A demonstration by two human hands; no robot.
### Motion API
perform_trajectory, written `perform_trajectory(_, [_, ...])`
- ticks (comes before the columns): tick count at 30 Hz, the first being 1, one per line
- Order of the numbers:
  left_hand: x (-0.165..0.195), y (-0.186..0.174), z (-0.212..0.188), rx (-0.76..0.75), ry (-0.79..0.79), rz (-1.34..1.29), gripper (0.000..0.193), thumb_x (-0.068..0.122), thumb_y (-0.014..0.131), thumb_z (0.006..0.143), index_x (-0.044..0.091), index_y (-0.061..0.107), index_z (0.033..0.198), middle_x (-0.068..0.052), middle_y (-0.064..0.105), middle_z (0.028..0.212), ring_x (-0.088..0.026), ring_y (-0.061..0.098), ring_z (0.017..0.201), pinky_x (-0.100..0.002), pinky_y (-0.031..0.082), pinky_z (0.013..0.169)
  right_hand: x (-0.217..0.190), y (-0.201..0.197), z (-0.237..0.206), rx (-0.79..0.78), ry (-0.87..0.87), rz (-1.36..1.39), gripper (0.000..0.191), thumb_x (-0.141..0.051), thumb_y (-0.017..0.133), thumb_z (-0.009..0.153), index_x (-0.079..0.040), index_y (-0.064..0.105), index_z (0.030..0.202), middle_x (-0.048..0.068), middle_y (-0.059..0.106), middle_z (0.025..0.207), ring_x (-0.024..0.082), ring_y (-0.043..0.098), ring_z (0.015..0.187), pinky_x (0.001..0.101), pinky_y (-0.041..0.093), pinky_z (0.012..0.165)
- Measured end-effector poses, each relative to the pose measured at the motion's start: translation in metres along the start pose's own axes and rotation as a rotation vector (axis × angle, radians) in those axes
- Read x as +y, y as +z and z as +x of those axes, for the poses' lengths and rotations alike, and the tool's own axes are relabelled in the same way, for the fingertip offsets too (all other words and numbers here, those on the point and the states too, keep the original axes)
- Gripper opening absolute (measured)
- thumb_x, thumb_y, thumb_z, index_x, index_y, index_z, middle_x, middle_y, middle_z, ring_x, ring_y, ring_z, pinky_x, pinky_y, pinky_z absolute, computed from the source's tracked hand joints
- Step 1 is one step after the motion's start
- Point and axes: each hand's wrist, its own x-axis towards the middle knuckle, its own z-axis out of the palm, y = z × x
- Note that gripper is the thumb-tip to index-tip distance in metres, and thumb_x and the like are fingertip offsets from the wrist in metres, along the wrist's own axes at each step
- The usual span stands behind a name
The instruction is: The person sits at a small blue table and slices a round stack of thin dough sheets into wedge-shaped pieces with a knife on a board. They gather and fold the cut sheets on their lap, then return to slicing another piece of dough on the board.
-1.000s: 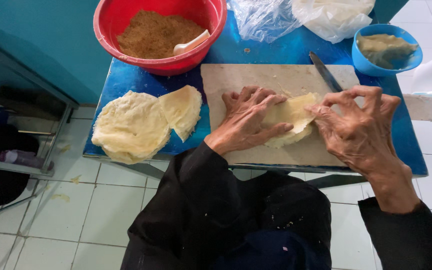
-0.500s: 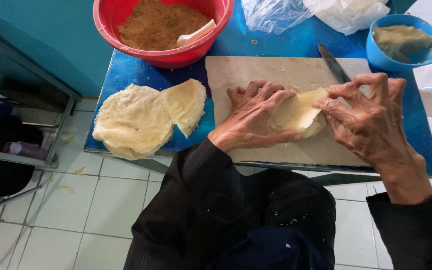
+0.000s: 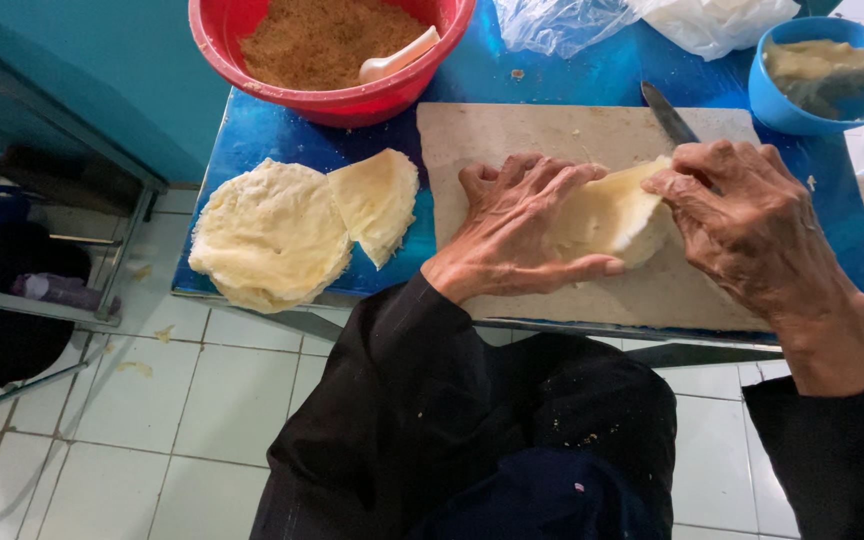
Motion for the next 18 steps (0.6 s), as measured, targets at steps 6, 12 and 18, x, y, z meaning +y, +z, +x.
perform_trajectory(6, [-0.006, 0.006, -0.004, 0.117, 0.039, 0.015, 0.059, 0.049, 0.069, 0.093, 0.02, 0.054, 0.142, -0.002, 0.063, 0.14, -0.026, 0.048, 0.132, -0.056, 0.024, 0.096, -0.008, -0.005, 0.001, 0.046, -0.025, 0.04, 0.032, 0.003, 0.078, 0.082, -0.004, 0.077, 0.113, 0.009, 0.068, 0.116, 0.023, 0.068, 0.105, 0.0371, 0.056, 0.096])
perform_trajectory(12, [-0.017, 0.012, -0.005, 0.186, 0.079, -0.035, 0.06, 0.031, 0.067, 0.094, 0.015, 0.047, 0.148, -0.003, 0.066, 0.133, -0.031, 0.048, 0.134, -0.06, 0.027, 0.109, -0.01, 0.001, -0.006, 0.064, 0.025, 0.087, 0.034, 0.004, 0.077, 0.079, -0.004, 0.077, 0.113, 0.01, 0.068, 0.115, 0.026, 0.068, 0.106, 0.0382, 0.056, 0.096])
perform_trajectory(18, [-0.02, 0.009, -0.007, 0.159, 0.03, -0.184, 0.048, 0.02, 0.062, 0.099, 0.013, 0.05, 0.145, -0.005, 0.068, 0.136, -0.03, 0.05, 0.134, -0.049, 0.037, 0.119, -0.01, 0.009, -0.015, 0.031, 0.113, 0.165, 0.039, 0.005, 0.074, 0.085, -0.01, 0.074, 0.121, 0.006, 0.068, 0.119, 0.026, 0.067, 0.11, 0.0357, 0.059, 0.099])
